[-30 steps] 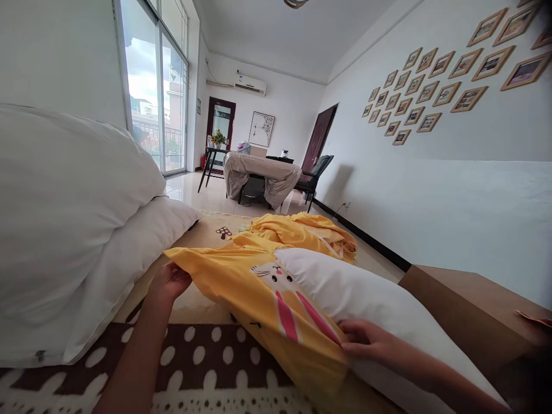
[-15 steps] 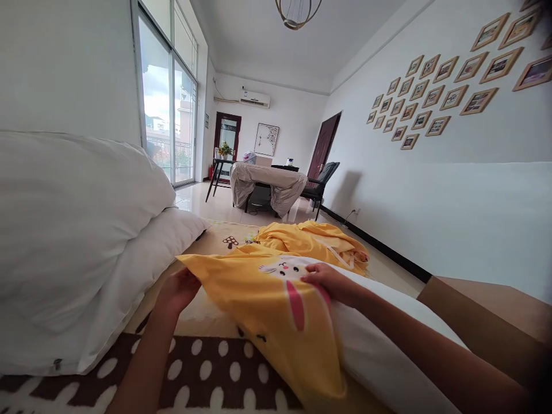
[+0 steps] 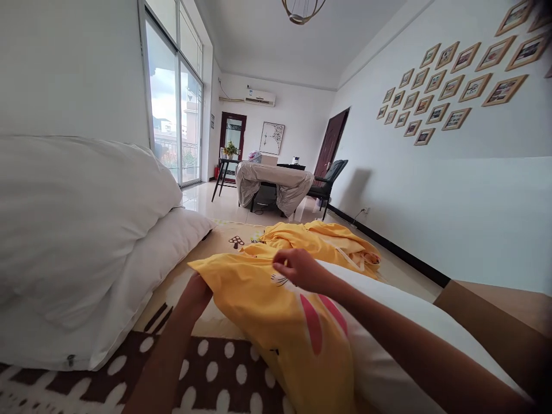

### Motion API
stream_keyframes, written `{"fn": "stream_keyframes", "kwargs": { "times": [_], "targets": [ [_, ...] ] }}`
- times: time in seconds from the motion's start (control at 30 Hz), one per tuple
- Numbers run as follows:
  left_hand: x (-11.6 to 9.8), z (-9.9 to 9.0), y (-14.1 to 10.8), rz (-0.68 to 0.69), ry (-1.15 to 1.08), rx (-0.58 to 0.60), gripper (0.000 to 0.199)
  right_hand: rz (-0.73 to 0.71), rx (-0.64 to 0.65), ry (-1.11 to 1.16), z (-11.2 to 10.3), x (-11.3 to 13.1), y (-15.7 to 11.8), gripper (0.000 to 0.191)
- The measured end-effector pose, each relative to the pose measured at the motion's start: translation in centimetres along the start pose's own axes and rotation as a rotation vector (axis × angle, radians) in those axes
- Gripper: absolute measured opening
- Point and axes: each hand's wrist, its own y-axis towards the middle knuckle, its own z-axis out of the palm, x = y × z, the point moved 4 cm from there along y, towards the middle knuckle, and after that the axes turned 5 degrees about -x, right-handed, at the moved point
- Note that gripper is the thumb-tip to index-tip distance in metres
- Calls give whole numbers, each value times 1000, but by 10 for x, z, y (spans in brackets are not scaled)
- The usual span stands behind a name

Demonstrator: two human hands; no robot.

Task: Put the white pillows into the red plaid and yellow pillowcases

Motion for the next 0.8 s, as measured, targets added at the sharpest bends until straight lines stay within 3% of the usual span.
{"fn": "stream_keyframes", "kwargs": {
  "times": [0.1, 0.2, 0.4, 0.57, 0.8],
  "targets": [
    [-1, 8, -5, 69, 65, 105, 30, -129, 79, 20, 37, 40, 16, 13],
    [-1, 10, -6, 107, 134, 185, 36, -154, 79, 31, 63, 57, 33, 16],
    [1, 4, 1, 97, 137, 129, 38, -45, 80, 109, 80, 58, 57, 18],
    [0, 4, 0, 111, 77, 114, 38, 89, 203, 261, 89, 54, 61, 20],
    [3, 5, 4, 106, 45, 79, 30, 161, 177, 399, 101, 49, 61, 17]
  ]
}}
